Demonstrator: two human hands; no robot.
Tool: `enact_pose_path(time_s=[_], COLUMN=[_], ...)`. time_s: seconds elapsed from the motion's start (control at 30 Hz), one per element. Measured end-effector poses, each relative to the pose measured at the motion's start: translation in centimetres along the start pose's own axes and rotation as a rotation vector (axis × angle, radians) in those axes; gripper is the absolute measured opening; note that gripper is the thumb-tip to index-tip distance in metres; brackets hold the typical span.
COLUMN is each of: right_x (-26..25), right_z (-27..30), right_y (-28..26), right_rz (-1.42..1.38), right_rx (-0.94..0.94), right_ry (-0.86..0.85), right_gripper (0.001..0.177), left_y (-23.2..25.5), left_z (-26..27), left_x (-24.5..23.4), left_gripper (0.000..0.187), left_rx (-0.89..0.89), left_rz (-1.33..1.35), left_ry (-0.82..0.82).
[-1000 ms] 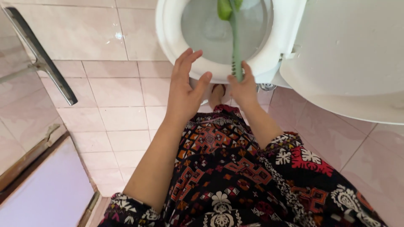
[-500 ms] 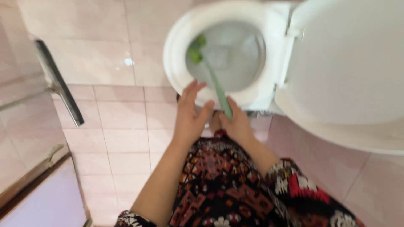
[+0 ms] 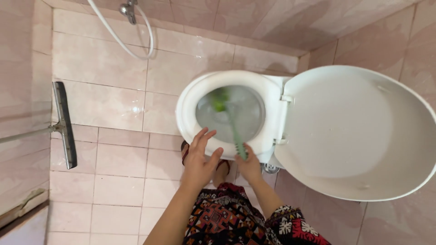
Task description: The person scrubs the inside of a toilet bowl with a green toilet brush, then rinses the bowl and seat using a handheld bidet sprayer. The person closes the toilet lid at the end.
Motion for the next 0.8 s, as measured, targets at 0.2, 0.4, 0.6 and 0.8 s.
enact_pose_path(time_s=[0.2,0.4,0.6,0.8], right_x=[1.9,-1.7,2.9,0.4], right_z=[1.0,0.7,-2.0,-3.5], right_y=[-2.4,-0.8,2.2,3.4], right_rz=[0.438,0.008,0.449,-0.157], right_rx=[-0.689,0.09,-0.796,0.049], right_ry=[0.086,-0.048,0.066,-0.056], right_gripper=[0.075,0.073,0.061,0.068], left_y=[0.7,1.3,2.3,2.7], left_z=[0.6,1.8,2.4,2.5], left_x=[1.1,2.1,1.7,0.9], left_gripper=[0.051,0.05,0.05,0.053], left_rx=[-0.002,0.041,0.024,-0.039], left_rz=[0.038,0.05,0.086,0.163], left_ry=[0.004,0.012,0.023,0.009])
Point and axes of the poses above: each hand's wrist, its own z-axis away from the middle knuckle, its own x-axis out of the palm, y = z × x, the point moved 5 cm from there along -z, towards the middle knuckle, and after that the axes turned 12 degrees about -y, right-handed, at the moved point
